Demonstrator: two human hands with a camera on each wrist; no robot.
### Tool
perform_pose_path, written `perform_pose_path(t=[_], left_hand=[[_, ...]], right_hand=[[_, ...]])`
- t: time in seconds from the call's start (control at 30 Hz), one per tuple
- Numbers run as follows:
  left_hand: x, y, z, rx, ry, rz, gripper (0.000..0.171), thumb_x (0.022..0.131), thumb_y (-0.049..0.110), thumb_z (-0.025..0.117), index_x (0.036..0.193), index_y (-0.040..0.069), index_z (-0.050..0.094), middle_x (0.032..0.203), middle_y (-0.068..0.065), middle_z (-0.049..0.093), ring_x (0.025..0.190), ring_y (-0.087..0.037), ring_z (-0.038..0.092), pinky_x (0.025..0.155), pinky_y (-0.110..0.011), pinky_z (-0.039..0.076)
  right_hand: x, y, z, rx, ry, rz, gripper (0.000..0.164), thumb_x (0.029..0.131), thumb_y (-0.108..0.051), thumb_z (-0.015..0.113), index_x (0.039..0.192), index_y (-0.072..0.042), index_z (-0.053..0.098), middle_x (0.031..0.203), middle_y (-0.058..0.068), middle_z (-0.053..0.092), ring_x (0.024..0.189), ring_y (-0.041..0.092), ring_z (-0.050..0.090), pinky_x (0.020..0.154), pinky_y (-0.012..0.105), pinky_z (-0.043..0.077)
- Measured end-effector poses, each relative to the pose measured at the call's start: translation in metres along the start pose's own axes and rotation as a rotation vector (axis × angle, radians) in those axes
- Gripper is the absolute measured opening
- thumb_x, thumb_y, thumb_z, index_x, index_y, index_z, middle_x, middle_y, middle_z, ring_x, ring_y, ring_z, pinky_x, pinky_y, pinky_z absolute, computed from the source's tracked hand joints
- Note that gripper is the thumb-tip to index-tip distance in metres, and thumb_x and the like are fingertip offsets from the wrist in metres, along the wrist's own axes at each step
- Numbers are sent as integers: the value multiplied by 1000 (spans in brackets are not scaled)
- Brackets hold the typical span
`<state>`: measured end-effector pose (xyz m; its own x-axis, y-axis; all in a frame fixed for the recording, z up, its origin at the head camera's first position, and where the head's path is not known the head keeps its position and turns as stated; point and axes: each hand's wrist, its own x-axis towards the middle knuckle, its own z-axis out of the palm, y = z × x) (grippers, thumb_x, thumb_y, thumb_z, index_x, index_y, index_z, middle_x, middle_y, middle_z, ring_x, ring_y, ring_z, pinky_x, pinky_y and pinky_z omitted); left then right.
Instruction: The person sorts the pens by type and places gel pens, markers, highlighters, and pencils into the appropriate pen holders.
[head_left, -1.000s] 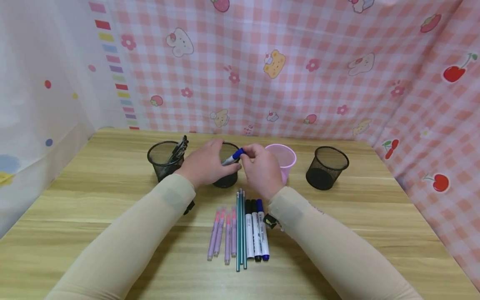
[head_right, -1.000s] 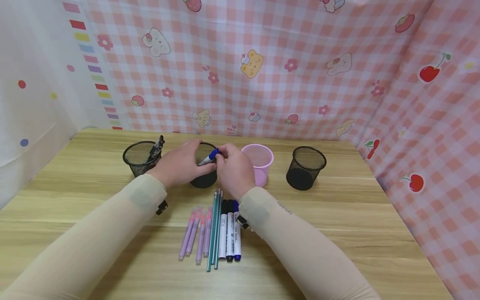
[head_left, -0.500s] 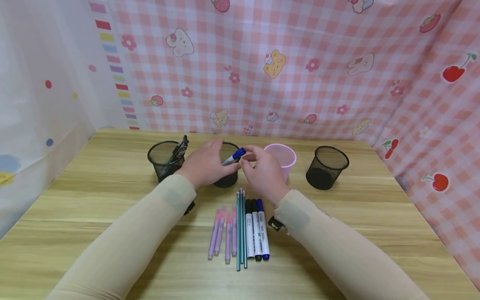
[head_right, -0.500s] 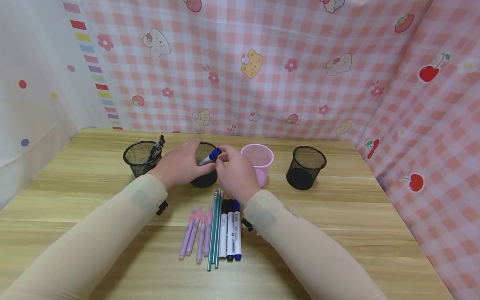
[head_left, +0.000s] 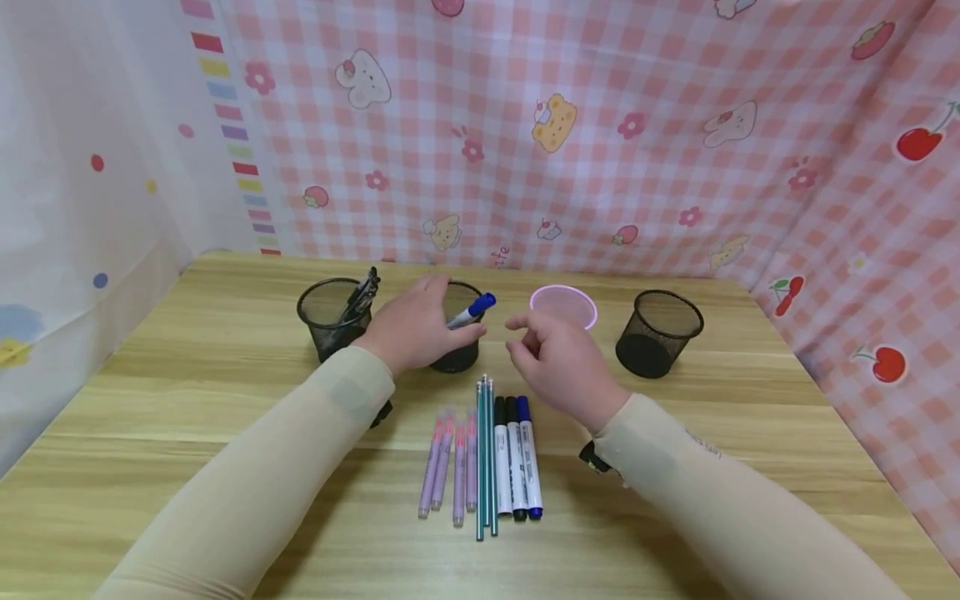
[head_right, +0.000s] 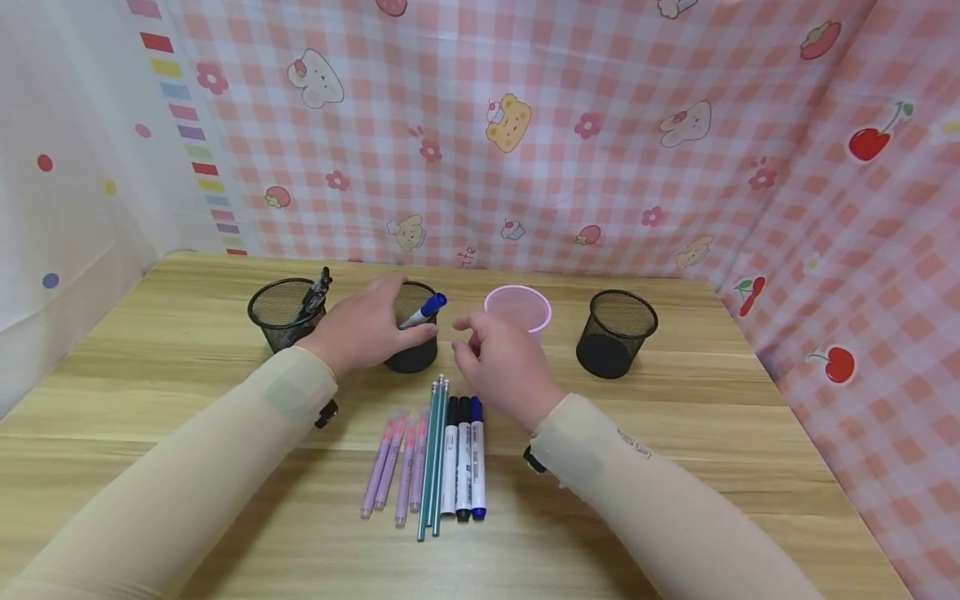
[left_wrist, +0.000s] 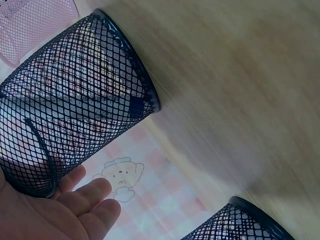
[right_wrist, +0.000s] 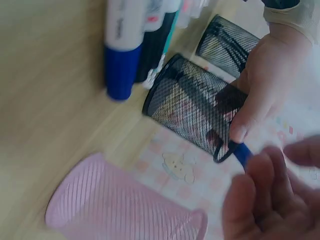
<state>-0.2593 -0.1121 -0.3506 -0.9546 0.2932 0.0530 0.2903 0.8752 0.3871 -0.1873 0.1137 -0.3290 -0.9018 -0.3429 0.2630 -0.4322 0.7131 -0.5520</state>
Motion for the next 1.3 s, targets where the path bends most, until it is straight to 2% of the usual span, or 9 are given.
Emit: perform_pose_path(t=[0.13,0.3,0.4,0.5,0.73,0.93,1.1,1.3], left_hand=[[-1,1,-1,2,3,-2,113,89,87,51,165,7,29,168,-15,38,148,-33,49,116,-53,48],[-2,2,-1,4,8,-6,114,87,88,50,165,7,30,168,-15,38,149,-34,48,118,-52,46],[-2,3,0,3,6,-10,114,87,89,50,165,8,30,168,-14,38,149,-33,48,118,-52,46],[-2,3,0,0,5,-11,115,87,89,50,165,8,30,168,-14,38,149,-33,48,118,-52,46],[-2,3,0,-8,0,-9,116,86,90,50,166,8,28,170,-14,35,151,-33,46,119,-51,44],[-2,4,-1,-16,1,-8,116,87,89,51,166,8,27,170,-14,35,151,-33,45,120,-52,43],[-3,5,-2,-24,-4,-8,115,87,88,52,167,9,26,170,-14,35,152,-34,44,121,-52,43],[-4,4,-2,-30,2,-17,112,88,86,53,167,10,27,170,-14,35,151,-34,45,121,-52,43]], right_hand=[[-3,8,-5,-119,-221,28,35,100,-23,72,131,-5,69,71,-3,63,60,11,55,58,29,49],[-8,21,-5,-285,-532,87,59,96,-36,78,146,-10,59,87,-4,70,76,10,64,76,35,58],[-10,27,-3,-314,-648,90,62,94,-40,80,146,-13,58,94,-4,70,83,12,65,84,38,58],[-10,34,-1,-288,-676,92,59,92,-40,82,140,-14,62,95,-3,69,84,14,64,85,39,58],[-6,44,1,-153,-694,146,51,87,-35,87,128,-14,64,92,-1,67,83,16,62,79,36,53],[-3,49,6,-25,-727,227,45,86,-23,86,120,-11,58,90,5,67,70,17,65,65,32,56],[0,50,9,-25,-748,267,39,91,-21,83,117,-10,56,85,6,68,65,17,65,62,30,56],[1,47,11,-65,-756,249,34,93,-19,81,114,-10,57,81,6,68,62,16,64,60,29,55]])
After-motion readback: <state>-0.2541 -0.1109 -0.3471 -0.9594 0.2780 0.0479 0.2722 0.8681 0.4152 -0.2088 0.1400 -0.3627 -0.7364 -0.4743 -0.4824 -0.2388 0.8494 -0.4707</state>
